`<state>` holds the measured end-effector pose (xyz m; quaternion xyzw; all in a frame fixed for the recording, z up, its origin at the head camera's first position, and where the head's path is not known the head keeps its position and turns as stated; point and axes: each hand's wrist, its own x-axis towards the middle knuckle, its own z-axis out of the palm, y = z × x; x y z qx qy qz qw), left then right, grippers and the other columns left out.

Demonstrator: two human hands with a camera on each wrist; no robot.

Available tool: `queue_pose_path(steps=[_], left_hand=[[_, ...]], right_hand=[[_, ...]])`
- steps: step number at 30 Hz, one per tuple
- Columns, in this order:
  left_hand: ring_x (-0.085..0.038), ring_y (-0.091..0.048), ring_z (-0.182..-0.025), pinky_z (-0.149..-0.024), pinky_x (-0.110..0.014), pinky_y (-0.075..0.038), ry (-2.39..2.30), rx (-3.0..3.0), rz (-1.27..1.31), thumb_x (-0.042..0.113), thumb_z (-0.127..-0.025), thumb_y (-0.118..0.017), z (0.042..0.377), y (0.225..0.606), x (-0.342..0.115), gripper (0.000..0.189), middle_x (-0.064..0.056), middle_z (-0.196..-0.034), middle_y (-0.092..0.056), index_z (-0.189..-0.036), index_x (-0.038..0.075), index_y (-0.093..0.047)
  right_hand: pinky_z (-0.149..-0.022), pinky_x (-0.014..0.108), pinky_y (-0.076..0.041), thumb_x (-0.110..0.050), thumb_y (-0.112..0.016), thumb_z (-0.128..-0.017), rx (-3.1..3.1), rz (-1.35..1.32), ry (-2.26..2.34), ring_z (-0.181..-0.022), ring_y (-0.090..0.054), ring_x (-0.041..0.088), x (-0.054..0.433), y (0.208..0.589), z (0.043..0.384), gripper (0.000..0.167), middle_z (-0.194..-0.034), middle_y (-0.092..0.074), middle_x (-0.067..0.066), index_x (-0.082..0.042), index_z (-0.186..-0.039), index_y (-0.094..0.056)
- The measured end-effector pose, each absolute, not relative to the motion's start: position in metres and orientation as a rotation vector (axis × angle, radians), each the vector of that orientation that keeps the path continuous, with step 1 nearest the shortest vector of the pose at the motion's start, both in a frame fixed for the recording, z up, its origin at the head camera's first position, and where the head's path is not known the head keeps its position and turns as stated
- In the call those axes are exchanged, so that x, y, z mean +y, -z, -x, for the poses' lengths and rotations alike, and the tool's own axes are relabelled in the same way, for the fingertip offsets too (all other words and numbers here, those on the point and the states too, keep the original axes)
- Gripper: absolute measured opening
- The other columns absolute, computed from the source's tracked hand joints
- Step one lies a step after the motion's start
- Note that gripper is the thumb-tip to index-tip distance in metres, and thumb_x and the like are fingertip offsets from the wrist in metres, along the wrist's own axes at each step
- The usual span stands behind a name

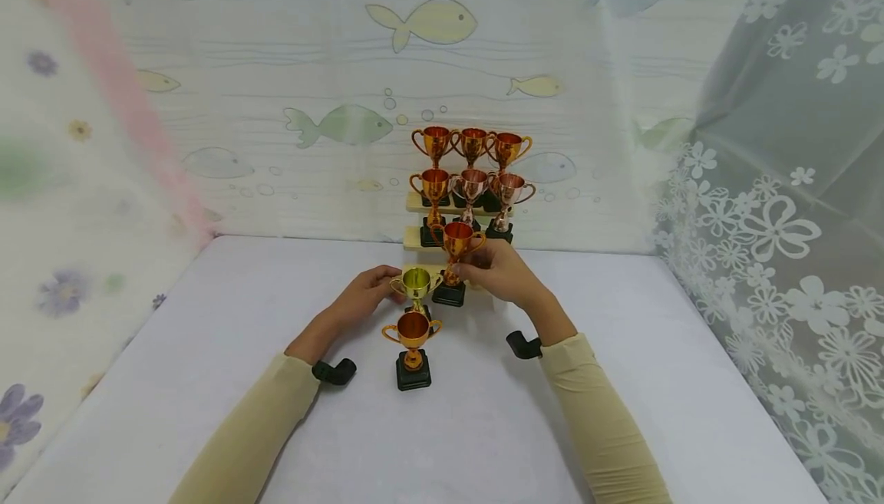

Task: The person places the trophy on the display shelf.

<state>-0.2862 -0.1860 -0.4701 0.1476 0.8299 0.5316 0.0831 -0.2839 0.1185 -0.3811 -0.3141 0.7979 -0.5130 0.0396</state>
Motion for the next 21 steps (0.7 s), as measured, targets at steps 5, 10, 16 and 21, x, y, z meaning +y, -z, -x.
queue_pose_path(steps=[5,10,16,21], left_hand=[[-0.027,-0.070,-0.112,-0.118,-0.055,-0.035,-1.597,2.470,-0.437,0.025,-0.112,-0.051,0.284,0.470,-0.186,0.042,-0.009,-0.105,-0.078,-0.146,0.001,-0.054],[-0.026,-0.070,-0.112,-0.117,-0.055,-0.036,-1.597,2.472,-0.428,0.026,-0.112,-0.051,0.283,0.468,-0.186,0.042,-0.010,-0.106,-0.078,-0.146,0.001,-0.055],[-0.028,-0.070,-0.113,-0.117,-0.057,-0.036,-1.577,2.486,-0.445,0.026,-0.112,-0.049,0.282,0.467,-0.186,0.044,-0.011,-0.107,-0.078,-0.146,-0.001,-0.054],[-0.027,-0.070,-0.112,-0.116,-0.055,-0.038,-1.584,2.475,-0.426,0.027,-0.112,-0.050,0.283,0.467,-0.185,0.043,-0.012,-0.108,-0.078,-0.146,0.000,-0.054]], right_hand=[[-0.063,0.029,-0.050,-0.010,-0.069,-0.101,2.452,0.936,1.597,-0.076,-0.065,0.027,0.118,0.386,0.290,0.022,-0.100,-0.078,0.011,0.002,-0.119,-0.076],[-0.062,0.029,-0.050,-0.012,-0.071,-0.101,2.460,0.913,1.633,-0.076,-0.064,0.021,0.117,0.387,0.295,0.022,-0.102,-0.078,0.011,0.001,-0.119,-0.076],[-0.062,0.028,-0.049,-0.011,-0.071,-0.101,2.468,0.907,1.654,-0.074,-0.062,0.020,0.113,0.386,0.296,0.023,-0.105,-0.078,0.015,0.003,-0.119,-0.075],[-0.059,0.028,-0.047,-0.010,-0.071,-0.101,2.498,0.905,1.657,-0.068,-0.058,0.022,0.109,0.384,0.297,0.019,-0.093,-0.076,0.014,0.001,-0.115,-0.078]])
